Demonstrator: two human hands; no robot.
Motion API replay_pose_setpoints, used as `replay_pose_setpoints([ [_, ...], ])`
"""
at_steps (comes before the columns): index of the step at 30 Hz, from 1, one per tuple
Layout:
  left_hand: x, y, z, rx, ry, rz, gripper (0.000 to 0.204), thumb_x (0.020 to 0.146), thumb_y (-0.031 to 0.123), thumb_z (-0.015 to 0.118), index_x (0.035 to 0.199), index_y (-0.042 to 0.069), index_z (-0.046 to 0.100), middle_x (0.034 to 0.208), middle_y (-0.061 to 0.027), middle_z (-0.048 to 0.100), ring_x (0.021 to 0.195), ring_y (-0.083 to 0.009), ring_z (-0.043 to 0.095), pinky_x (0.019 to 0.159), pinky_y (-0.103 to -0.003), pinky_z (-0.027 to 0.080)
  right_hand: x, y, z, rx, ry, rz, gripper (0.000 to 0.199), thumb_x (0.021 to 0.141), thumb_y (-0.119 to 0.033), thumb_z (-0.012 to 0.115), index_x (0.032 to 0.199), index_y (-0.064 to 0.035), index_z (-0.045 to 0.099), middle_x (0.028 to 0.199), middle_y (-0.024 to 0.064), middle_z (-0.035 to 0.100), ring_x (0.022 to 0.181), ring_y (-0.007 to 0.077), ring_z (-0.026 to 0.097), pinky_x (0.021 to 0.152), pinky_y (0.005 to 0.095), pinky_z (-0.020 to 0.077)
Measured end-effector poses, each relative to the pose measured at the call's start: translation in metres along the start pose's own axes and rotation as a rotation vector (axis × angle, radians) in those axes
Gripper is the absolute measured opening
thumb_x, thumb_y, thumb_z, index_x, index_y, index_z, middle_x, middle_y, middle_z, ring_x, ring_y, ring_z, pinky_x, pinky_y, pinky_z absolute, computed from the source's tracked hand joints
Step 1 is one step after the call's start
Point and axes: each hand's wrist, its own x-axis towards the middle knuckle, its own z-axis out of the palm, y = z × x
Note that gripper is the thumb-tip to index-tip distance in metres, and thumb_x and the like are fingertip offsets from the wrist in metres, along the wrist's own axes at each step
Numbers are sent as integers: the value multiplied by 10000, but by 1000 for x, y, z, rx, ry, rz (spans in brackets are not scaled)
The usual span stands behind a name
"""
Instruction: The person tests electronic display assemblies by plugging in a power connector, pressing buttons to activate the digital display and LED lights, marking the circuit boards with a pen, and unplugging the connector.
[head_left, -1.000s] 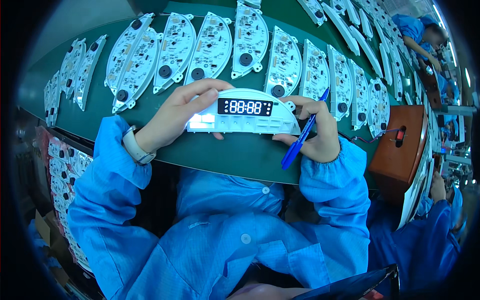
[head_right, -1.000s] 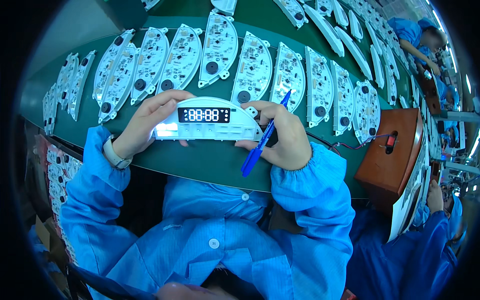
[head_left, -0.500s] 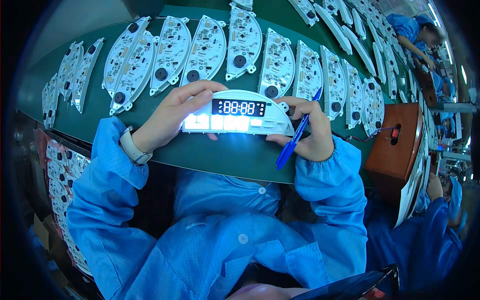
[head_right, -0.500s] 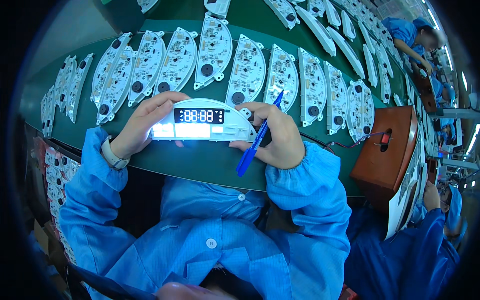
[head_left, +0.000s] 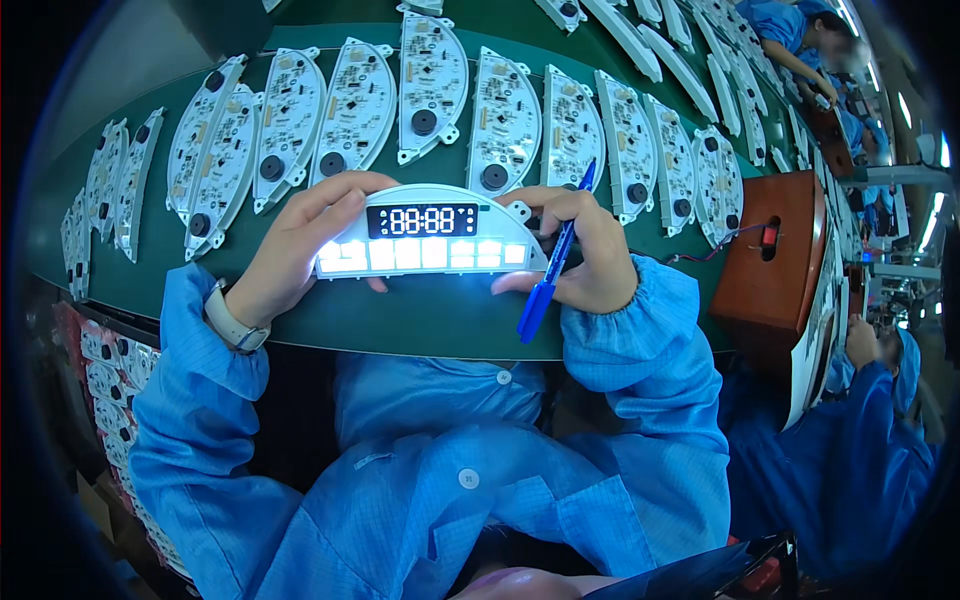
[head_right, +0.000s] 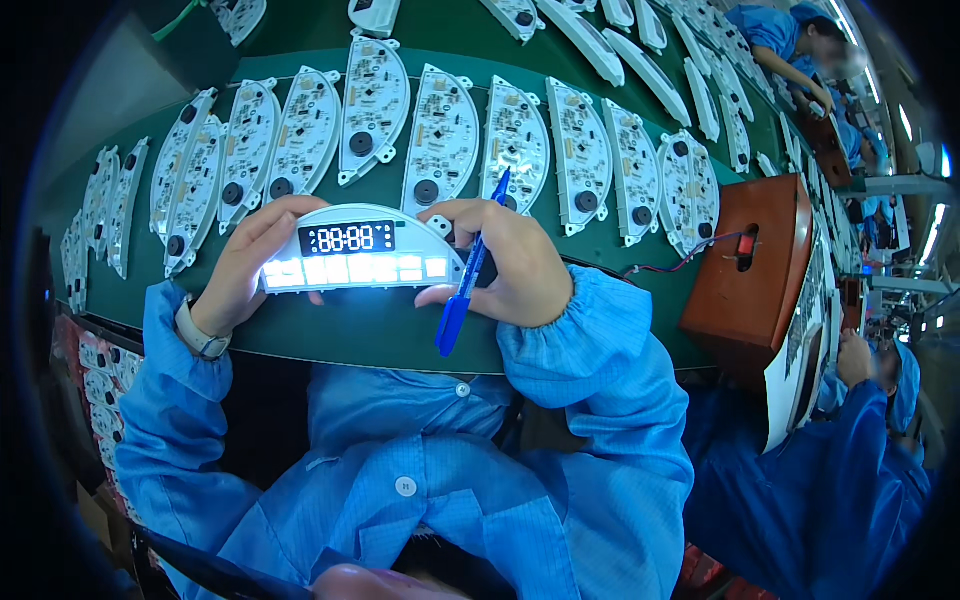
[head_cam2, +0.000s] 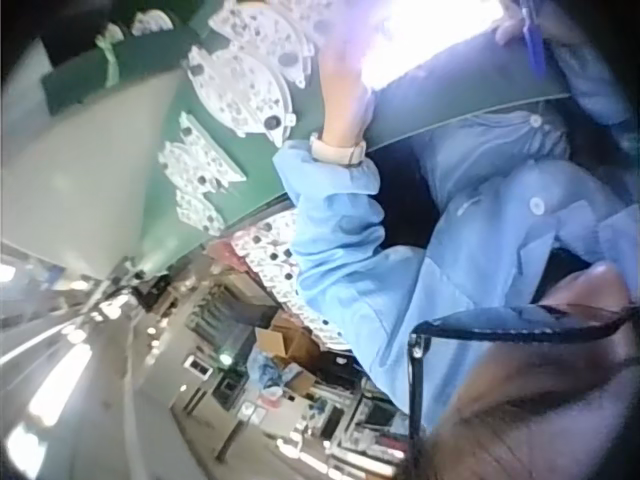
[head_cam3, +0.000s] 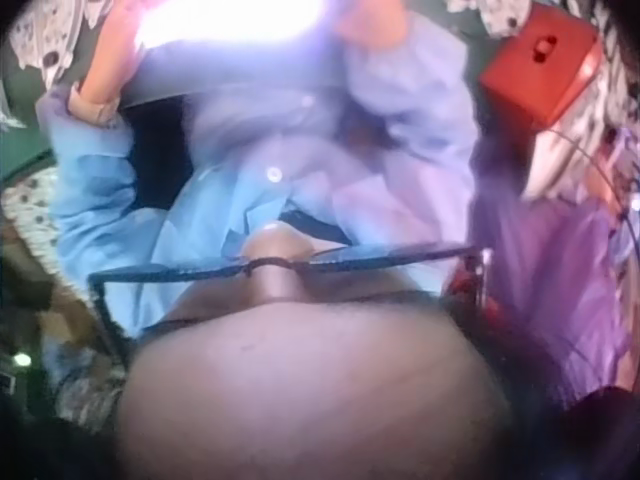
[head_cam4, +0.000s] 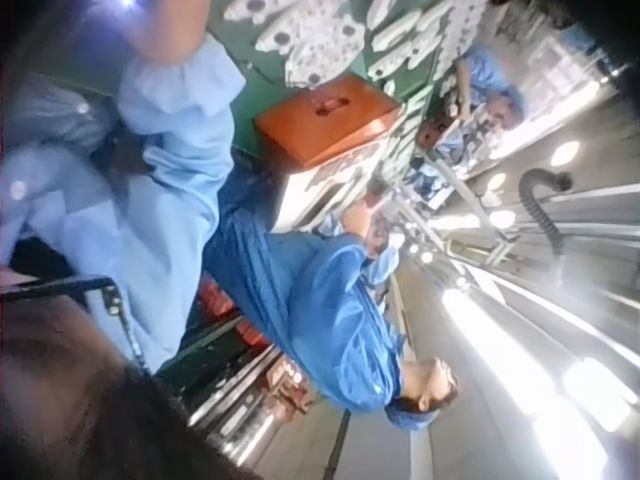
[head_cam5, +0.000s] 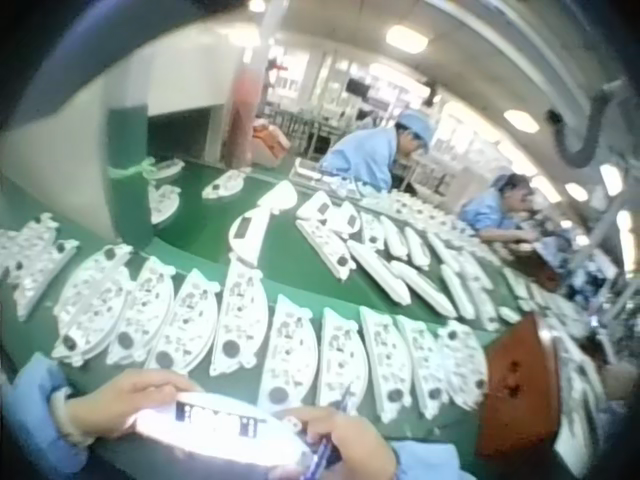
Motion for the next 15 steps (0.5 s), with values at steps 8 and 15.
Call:
replay_pose_setpoints([
  [8, -2, 1, 0, 2, -2, -12, 350, 1016, 247, 448, 1244, -4, 532, 1037, -122, 648, 802, -189, 685, 622, -283, 590, 0, 0, 0, 38, -20, -10, 631, 622, -221, 912, 955, -92, 392, 1125, 260, 637, 977, 294, 669, 788, 342, 529],
  [15, -4, 7, 4, 3, -10, -20, 347, 1018, 245, 442, 1234, -12, 530, 1028, -114, 634, 805, -195, 677, 623, -299, 590, 0, -6, -3, 22, -10, 10, 633, 620, -239, 910, 953, -68, 399, 1101, 250, 642, 882, 291, 664, 734, 337, 535],
])
